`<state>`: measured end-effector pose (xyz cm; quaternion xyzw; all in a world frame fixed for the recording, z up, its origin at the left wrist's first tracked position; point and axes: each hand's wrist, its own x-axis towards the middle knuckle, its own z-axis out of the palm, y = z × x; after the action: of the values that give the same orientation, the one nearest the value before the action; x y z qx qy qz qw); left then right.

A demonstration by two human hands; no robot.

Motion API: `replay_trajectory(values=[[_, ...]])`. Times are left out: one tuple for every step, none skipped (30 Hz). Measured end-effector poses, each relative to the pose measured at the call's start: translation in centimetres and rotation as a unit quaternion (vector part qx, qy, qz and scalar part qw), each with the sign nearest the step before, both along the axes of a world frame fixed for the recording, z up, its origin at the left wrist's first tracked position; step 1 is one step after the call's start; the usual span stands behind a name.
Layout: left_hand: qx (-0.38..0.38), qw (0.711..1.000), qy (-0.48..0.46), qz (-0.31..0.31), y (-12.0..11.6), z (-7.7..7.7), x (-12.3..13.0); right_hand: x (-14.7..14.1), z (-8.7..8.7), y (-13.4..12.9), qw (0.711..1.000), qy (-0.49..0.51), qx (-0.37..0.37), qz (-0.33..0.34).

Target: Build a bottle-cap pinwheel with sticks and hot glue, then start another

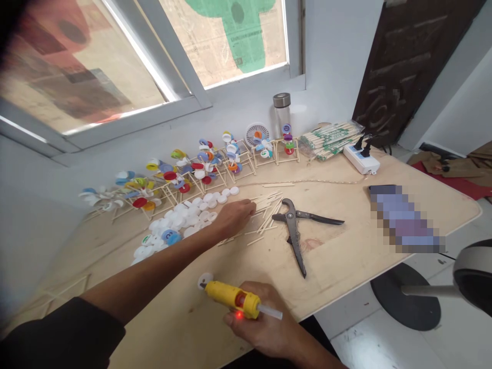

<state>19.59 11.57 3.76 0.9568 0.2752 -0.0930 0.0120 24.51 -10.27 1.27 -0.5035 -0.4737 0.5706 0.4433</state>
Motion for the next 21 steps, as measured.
replay_trajectory(values=[[0.006, 1.000, 0.002, 0.000, 0.02, -0.03, -0.05, 0.01, 0.05, -0.01, 1.000, -0.002, 0.002, 0.000], [0.011, 1.000, 0.003, 0.002, 0.05, -0.05, -0.11, 0.02, 0.09, -0.02, 1.000, -0.005, 0.004, 0.000], [0.014, 1.000, 0.003, 0.004, 0.09, -0.08, -0.17, 0.03, 0.13, -0.02, 1.000, -0.008, 0.005, -0.001], [0.016, 1.000, 0.002, 0.007, 0.14, -0.11, -0.23, 0.04, 0.14, -0.02, 1.000, -0.011, 0.007, -0.002], [0.019, 1.000, 0.002, 0.010, 0.19, -0.13, -0.29, 0.05, 0.14, -0.02, 1.000, -0.011, 0.009, -0.003], [0.020, 1.000, 0.003, 0.014, 0.23, -0.16, -0.33, 0.04, 0.12, -0.02, 1.000, -0.009, 0.009, -0.004], [0.021, 1.000, 0.004, 0.016, 0.27, -0.19, -0.36, 0.02, 0.07, -0.03, 1.000, -0.005, 0.010, -0.003], [0.021, 1.000, 0.005, 0.019, 0.31, -0.22, -0.38, -0.01, 0.02, -0.03, 1.000, -0.001, 0.010, -0.004], [0.020, 1.000, 0.007, 0.020, 0.33, -0.25, -0.39, -0.04, -0.04, -0.04, 1.000, 0.004, 0.010, -0.003], [0.018, 1.000, 0.008, 0.022, 0.33, -0.28, -0.39, -0.08, -0.10, -0.05, 1.000, 0.008, 0.009, -0.002], [0.017, 1.000, 0.009, 0.023, 0.33, -0.31, -0.39, -0.12, -0.14, -0.06, 1.000, 0.010, 0.008, -0.003], [0.015, 1.000, 0.010, 0.024, 0.32, -0.33, -0.38, -0.16, -0.16, -0.06, 1.000, 0.009, 0.008, -0.005], [0.013, 1.000, 0.011, 0.025, 0.30, -0.35, -0.37, -0.18, -0.16, -0.06, 1.000, 0.006, 0.009, -0.006], [0.012, 1.000, 0.011, 0.027, 0.28, -0.36, -0.37, -0.18, -0.15, -0.05, 1.000, 0.002, 0.010, -0.007], [0.010, 0.999, 0.011, 0.029, 0.25, -0.37, -0.36, -0.17, -0.12, -0.05, 1.000, -0.002, 0.011, -0.008], [0.009, 0.999, 0.011, 0.033, 0.22, -0.36, -0.36, -0.15, -0.09, -0.04, 1.000, -0.002, 0.009, -0.009], [0.008, 0.999, 0.011, 0.036, 0.19, -0.35, -0.36, -0.11, -0.06, -0.03, 1.000, 0.000, 0.005, -0.008], [0.006, 0.999, 0.012, 0.040, 0.16, -0.34, -0.36, -0.08, -0.04, -0.02, 1.000, 0.004, 0.002, -0.006], [0.005, 0.999, 0.013, 0.043, 0.12, -0.32, -0.35, -0.05, -0.02, -0.02, 1.000, 0.006, -0.001, -0.005], [0.003, 0.999, 0.014, 0.046, 0.08, -0.31, -0.33, -0.02, -0.01, -0.02, 1.000, 0.008, -0.001, -0.004], [0.001, 0.999, 0.016, 0.047, 0.04, -0.29, -0.31, -0.01, 0.00, -0.03, 1.000, 0.008, 0.000, -0.004]])
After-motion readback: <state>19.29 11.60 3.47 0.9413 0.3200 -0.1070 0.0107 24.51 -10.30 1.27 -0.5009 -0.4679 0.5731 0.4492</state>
